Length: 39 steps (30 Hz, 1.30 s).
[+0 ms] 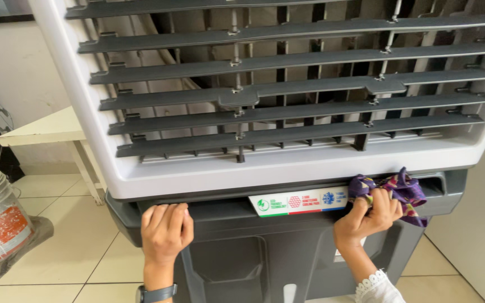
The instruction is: The person wipes the exterior surfaces of a large air cooler with a patterned cloth. They clean the lower front panel, the vented grille, and the top control panel in sequence.
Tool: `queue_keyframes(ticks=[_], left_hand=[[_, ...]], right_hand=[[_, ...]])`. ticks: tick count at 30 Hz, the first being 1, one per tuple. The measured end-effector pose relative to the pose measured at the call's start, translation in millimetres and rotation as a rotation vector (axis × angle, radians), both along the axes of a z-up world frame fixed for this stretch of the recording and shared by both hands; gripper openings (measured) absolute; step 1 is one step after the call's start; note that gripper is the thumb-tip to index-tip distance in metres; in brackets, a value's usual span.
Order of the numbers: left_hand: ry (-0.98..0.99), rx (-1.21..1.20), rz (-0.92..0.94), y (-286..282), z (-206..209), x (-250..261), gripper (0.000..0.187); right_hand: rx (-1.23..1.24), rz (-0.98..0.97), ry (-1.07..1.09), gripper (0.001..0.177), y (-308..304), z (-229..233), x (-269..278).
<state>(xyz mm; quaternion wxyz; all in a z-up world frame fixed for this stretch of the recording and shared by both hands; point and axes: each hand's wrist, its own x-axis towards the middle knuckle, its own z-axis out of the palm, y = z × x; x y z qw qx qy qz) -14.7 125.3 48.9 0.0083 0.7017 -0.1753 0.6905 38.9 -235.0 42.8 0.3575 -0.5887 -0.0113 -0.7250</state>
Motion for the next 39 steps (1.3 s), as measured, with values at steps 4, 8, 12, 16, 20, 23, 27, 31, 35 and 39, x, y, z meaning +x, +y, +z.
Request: queue_keyframes(ticks=[4, 8, 12, 16, 20, 23, 27, 31, 35, 39], left_hand=[[-0.04, -0.011, 0.085, -6, 1, -1, 0.005], [-0.07, -0.012, 0.196, -16, 3, -3, 0.003], [-0.067, 0.028, 0.097, -55, 5, 1, 0.003], [-0.091, 0.077, -0.035, -104, 7, 10, 0.009], [-0.03, -0.161, -0.12, -132, 4, 14, 0.004], [0.001, -0.194, -0.122, -134, -1, 17, 0.004], [0.012, -0.232, -0.14, -137, -9, 21, 0.005], [0.011, -0.324, -0.105, -147, -17, 26, 0.008], [0.003, -0.332, -0.068, -150, -19, 28, 0.011], [-0.01, -0.368, -0.053, -155, -20, 29, 0.014]], right_hand=[[-0.074, 0.031, 0.01, 0.018, -11, 3, -6], [-0.396, -0.005, -0.023, 0.017, -44, -1, -8], [-0.783, -0.134, -0.084, 0.028, -106, 2, 6], [-0.767, -0.246, -0.043, 0.027, -151, 4, 11], [-0.52, -0.289, 0.029, 0.026, -160, -3, 10], [-0.309, -0.266, 0.007, 0.025, -141, -7, 19], [-0.162, -0.227, -0.008, 0.027, -99, -6, 22], [-0.182, -0.11, -0.069, 0.026, -54, -8, 20], [0.008, 0.041, 0.022, 0.023, -43, -4, 24], [0.8, 0.697, -0.075, 0.025, -45, 12, 33]])
